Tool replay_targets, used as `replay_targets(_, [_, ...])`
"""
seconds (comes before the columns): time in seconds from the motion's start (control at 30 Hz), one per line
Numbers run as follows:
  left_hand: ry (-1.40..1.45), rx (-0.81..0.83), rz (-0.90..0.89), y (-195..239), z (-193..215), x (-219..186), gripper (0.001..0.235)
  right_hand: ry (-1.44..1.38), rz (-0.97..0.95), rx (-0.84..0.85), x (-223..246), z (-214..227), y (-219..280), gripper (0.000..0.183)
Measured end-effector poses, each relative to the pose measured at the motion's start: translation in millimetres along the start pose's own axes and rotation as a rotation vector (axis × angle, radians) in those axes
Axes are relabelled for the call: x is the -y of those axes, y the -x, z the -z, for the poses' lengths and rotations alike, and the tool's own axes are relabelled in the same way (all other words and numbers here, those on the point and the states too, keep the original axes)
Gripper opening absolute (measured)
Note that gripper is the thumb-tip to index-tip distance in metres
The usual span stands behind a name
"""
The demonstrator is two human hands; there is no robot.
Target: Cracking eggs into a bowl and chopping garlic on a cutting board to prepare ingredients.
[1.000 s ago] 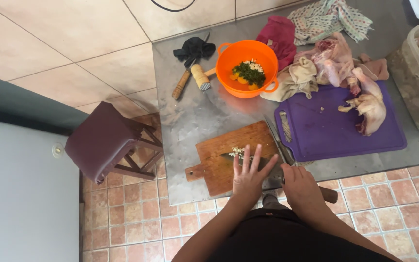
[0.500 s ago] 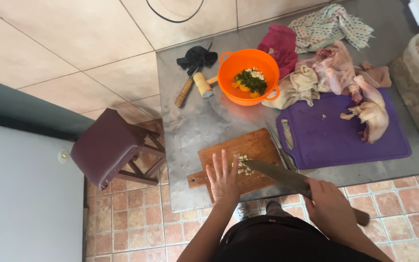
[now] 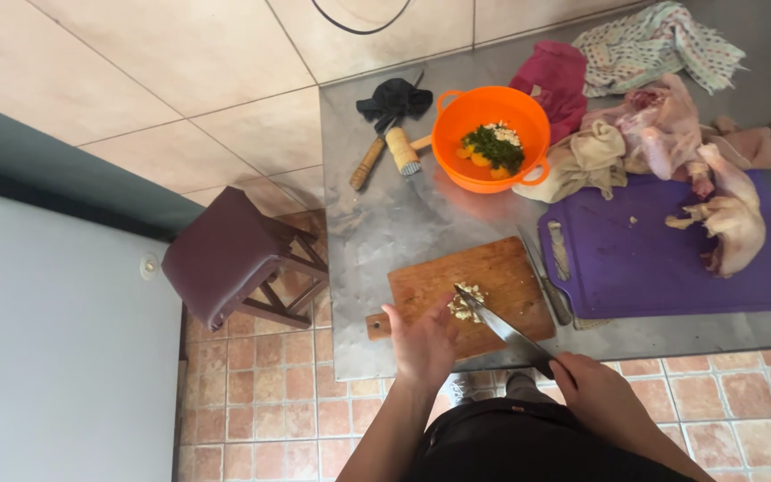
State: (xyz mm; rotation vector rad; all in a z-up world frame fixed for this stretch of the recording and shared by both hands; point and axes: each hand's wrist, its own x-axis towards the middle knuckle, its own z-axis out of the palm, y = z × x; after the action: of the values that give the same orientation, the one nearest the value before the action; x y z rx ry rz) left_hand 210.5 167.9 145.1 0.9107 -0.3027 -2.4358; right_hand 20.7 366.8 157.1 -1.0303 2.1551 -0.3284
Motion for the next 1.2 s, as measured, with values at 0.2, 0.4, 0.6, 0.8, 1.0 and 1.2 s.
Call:
replay_targets(0.2, [-0.005,-0.137,0.072,25.7,-40.0,-24.7,0.120,0.009,0.070,0.053,-12.5,-14.4,-6.1,0.027])
replay_targets(0.4, [-1.107,-0.370,-0.283,20.4,28.1,-32.7,0.061,-0.016,-0.150,0.051,-3.3,14.0,3.7,0.029])
replay_targets(0.6, [-2.223,-0.338,-0.361,-22.8,134.0,-59.6,0.075,-0.008,-0.116,0.027,-13.3,18.2,5.5,0.030])
replay_targets(0.8, [-2.549,-0.093,-0.433,-55.3,154.8,-60.2,0.041,0.054,0.056,-0.063,-36.7,10.8,10.2,0.040])
replay_targets(1.0, [-2.439,-0.115,-0.214,-5.0,89.2,-55.6,0.019,-0.018,0.118,-0.083,-37.8,21.8,8.3,0.036])
replay_targets(1.2, [-2.324,-0.423,-0.273,45.9,56.4,-65.7,0.018,0.127,0.003,-0.026,3.1,63.6,6.8,0.033])
